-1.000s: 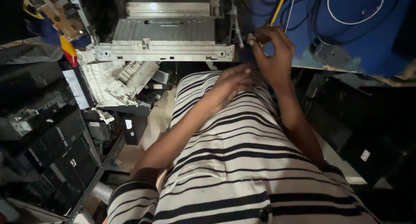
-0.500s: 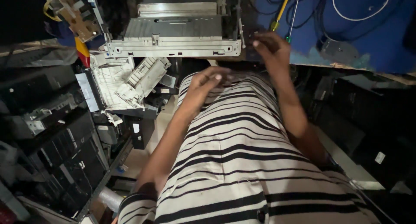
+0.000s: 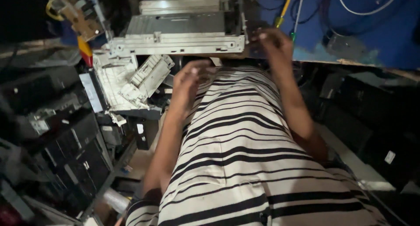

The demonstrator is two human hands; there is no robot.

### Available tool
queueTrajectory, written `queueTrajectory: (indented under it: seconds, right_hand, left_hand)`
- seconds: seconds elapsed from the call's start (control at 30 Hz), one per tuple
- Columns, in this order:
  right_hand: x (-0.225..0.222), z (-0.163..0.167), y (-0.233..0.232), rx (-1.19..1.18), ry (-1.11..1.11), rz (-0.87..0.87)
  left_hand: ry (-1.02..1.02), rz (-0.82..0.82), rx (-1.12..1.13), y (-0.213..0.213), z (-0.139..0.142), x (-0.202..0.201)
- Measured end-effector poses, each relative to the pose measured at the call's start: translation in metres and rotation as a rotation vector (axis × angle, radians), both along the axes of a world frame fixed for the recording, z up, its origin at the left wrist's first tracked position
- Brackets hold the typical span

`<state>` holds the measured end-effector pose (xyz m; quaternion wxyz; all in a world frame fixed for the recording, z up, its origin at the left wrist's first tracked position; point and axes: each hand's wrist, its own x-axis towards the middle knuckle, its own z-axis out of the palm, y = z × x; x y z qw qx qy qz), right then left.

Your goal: The person works on a disassembled electronic device on a cluttered workbench. They connect and disconnect wires, adjust internal components, and use a screwdriver to manipulate parts within the device chassis.

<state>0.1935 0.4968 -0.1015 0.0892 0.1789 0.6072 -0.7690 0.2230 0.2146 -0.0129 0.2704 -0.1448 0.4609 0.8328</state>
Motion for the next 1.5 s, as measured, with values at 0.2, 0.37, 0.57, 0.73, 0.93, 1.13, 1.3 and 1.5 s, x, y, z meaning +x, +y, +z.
queueTrajectory:
  seconds: [0.2,0.37,0.57,0.73,0.93,1.13,1.3,1.5]
  right_hand:
    - [-0.003,0.041,0.017,-0.759,-0.077,-0.098]
    - [-0.014,0.048,0.000,0.096,0.124,-0.072]
    - [-0.009,0.078,-0.052,0.714,0.394,0.085]
    - [-0.025,0.099,-0.119,0.954,0.644,0.323]
    - [-0.069,0.077,-0.181,1.120,0.784,0.334]
    - [-0.077,0.056,-0.185,1.081,0.557,0.398]
    - [-0.077,0.060,-0.187,1.029,0.554,0.395]
    - [-0.076,0.057,-0.207,1.196,0.593,0.347]
  left_hand:
    - [-0.112,0.292,0.606,-0.023,-0.007,0.007]
    - [-0.044,0.293,0.534,-0.043,-0.015,0.003]
    - [0.215,0.350,-0.370,-0.099,-0.016,-0.001]
    - [0.231,0.509,-0.794,-0.166,-0.022,-0.020]
    - [0.487,0.561,-0.898,-0.210,-0.066,-0.069]
    - [0.486,0.396,-0.877,-0.215,-0.104,-0.099]
    - [0.496,0.207,-0.871,-0.205,-0.117,-0.114]
    - [0.478,0.173,-0.835,-0.208,-0.116,-0.117]
